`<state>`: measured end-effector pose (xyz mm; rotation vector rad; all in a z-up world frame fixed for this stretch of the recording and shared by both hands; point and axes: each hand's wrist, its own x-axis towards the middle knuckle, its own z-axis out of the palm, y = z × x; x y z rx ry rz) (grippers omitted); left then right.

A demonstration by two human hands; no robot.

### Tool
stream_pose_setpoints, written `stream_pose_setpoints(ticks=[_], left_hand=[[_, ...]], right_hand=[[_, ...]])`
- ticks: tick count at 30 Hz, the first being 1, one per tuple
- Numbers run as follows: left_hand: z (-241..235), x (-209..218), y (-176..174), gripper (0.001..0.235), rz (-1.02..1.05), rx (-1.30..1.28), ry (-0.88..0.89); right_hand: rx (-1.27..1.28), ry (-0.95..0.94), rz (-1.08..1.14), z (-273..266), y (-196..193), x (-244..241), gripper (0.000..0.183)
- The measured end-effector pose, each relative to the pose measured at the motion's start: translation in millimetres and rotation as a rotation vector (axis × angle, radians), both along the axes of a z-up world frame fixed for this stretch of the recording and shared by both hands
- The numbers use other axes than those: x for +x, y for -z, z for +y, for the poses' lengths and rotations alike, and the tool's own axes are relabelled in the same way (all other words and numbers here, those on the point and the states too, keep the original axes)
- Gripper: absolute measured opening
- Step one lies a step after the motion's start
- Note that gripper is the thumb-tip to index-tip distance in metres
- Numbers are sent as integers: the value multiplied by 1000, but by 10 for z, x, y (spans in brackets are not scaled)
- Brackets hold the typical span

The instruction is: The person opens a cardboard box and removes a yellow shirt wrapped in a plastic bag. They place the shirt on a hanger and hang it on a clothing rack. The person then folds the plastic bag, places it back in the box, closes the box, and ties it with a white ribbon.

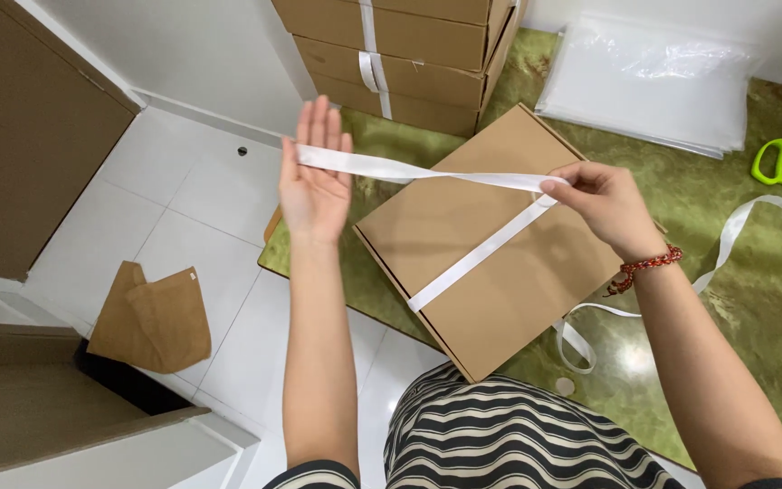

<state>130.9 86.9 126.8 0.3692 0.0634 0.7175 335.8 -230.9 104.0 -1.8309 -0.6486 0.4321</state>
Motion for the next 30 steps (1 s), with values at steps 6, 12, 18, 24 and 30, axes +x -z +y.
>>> stream_pose_setpoints(ticks=[6,12,18,24,30], left_hand=[[645,-459,330,44,128,-70,-123],[1348,-211,1116,60,432,-88,-143],[870,9,2166,89,1387,642,128],[-185,-49,1746,89,1444,888,81],[-400,-323,2405,92,1202,507,-211]], right_hand=[[-50,109,-288,-107,590,403,25],[72,219,-301,48,778,341,28],[-24,148,-188,-125,1057,318,22],[-245,351,-548,-838,1499,289,29],[214,704,336,-1371,1615,-268,61]])
